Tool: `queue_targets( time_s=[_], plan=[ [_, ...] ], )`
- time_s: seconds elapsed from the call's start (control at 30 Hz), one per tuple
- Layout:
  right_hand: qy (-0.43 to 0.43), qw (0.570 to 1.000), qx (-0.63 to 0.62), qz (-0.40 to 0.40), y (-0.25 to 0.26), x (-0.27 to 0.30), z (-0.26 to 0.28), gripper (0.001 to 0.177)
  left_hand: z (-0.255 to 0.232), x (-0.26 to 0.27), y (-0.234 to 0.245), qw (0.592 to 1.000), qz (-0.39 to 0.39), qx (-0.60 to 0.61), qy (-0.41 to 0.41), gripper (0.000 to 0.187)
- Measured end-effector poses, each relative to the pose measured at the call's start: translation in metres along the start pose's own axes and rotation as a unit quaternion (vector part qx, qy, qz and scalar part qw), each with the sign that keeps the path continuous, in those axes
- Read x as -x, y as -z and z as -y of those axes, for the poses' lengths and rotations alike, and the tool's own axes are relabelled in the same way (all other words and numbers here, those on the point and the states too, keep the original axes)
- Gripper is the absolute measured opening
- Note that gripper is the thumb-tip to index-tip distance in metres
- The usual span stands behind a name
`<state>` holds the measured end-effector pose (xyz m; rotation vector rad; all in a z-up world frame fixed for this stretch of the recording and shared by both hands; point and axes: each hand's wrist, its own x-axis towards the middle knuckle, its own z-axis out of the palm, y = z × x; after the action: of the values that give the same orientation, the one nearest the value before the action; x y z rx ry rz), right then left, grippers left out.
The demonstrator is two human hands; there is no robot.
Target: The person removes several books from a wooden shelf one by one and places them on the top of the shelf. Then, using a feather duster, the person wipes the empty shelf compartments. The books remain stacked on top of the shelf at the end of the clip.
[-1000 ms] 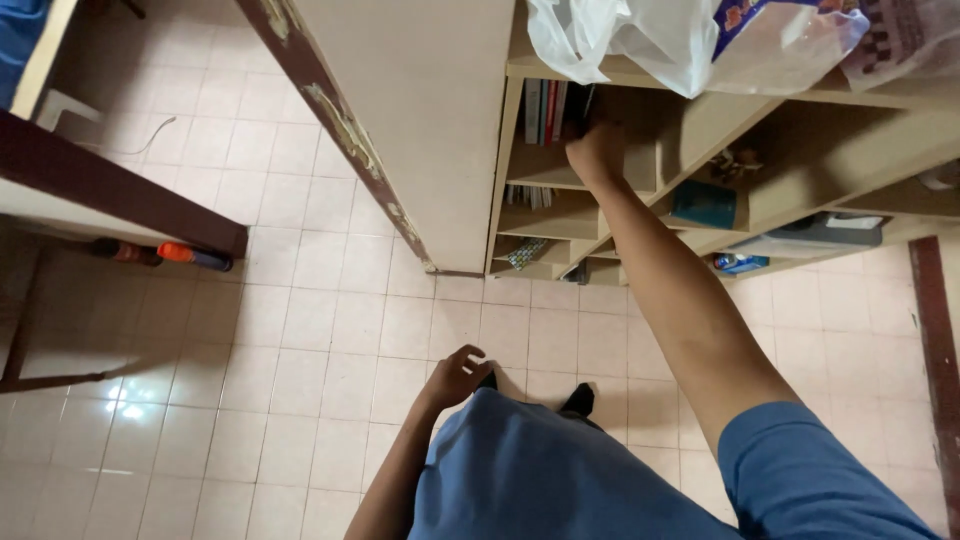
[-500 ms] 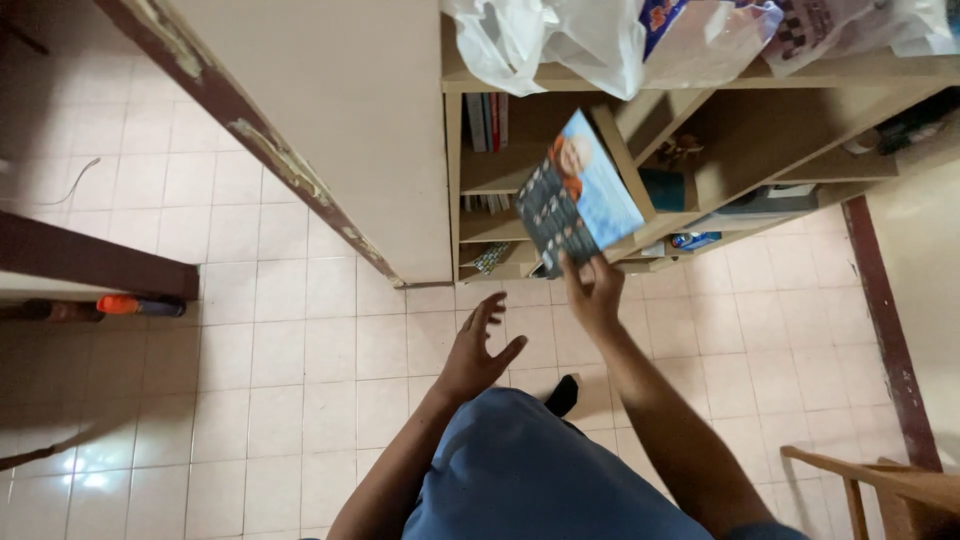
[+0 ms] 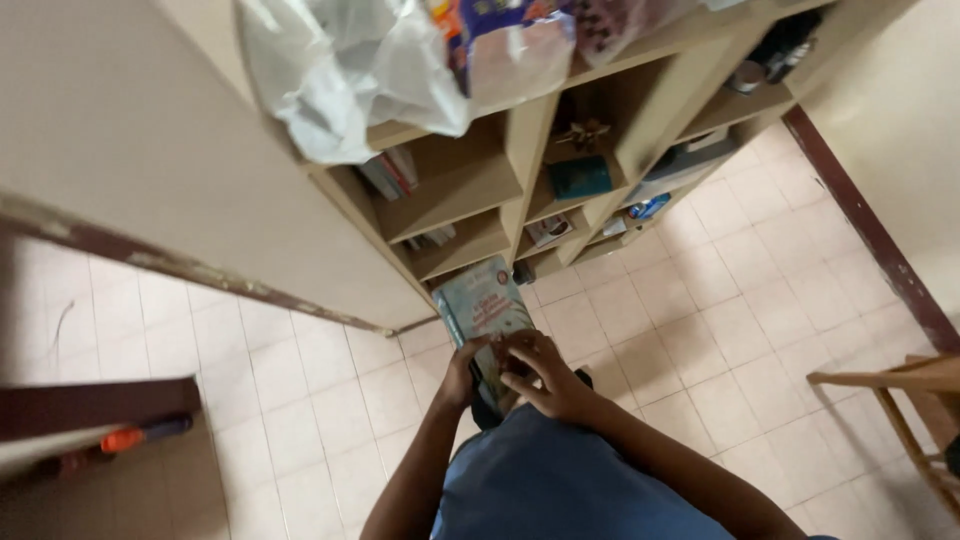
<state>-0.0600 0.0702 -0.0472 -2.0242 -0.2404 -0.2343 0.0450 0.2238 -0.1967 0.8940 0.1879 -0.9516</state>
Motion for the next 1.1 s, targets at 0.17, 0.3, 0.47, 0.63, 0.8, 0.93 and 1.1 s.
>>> queue_targets(
  time_s=[0.17,0.3,0.47,0.63,0.8,0.93,1.1],
  plan=[
    [-0.26,0.961,-0.014,-0.09,0.039,0.019,-0.004,0.067,-0.049,0.047,-0.091,0.996,0.064,0.059,0.012,0.064],
    [-0.46,0.864,-0.204,-0.026,0.073,0.032,-0.002,0.057,-0.054,0.05,-0.133,0.995,-0.034,0.02,0.096,0.064],
    [-0.491,0.832,-0.222,-0.136,0.101,0.069,-0.012,0.039,-0.044,0.027,-0.165,0.962,-0.118,-0.233,0.081,0.05],
    [-0.438,0.799,-0.304,-0.279,0.121,0.113,-0.037,0.038,-0.005,-0.003,-0.191,0.962,-0.004,-0.27,0.035,0.05],
    [-0.422,0.769,-0.317,-0.359,0.164,0.137,-0.062,0.021,0.003,-0.014,-0.246,0.923,0.081,-0.342,0.16,0.075],
    [-0.41,0.69,-0.473,-0.364,0.212,0.145,-0.034,0.034,0.006,-0.015,-0.282,0.935,0.072,-0.295,0.185,0.067],
    [-0.43,0.659,-0.47,-0.4,0.256,0.143,-0.021,0.067,0.023,-0.033,-0.314,0.953,0.153,-0.235,0.112,0.077]
  ],
)
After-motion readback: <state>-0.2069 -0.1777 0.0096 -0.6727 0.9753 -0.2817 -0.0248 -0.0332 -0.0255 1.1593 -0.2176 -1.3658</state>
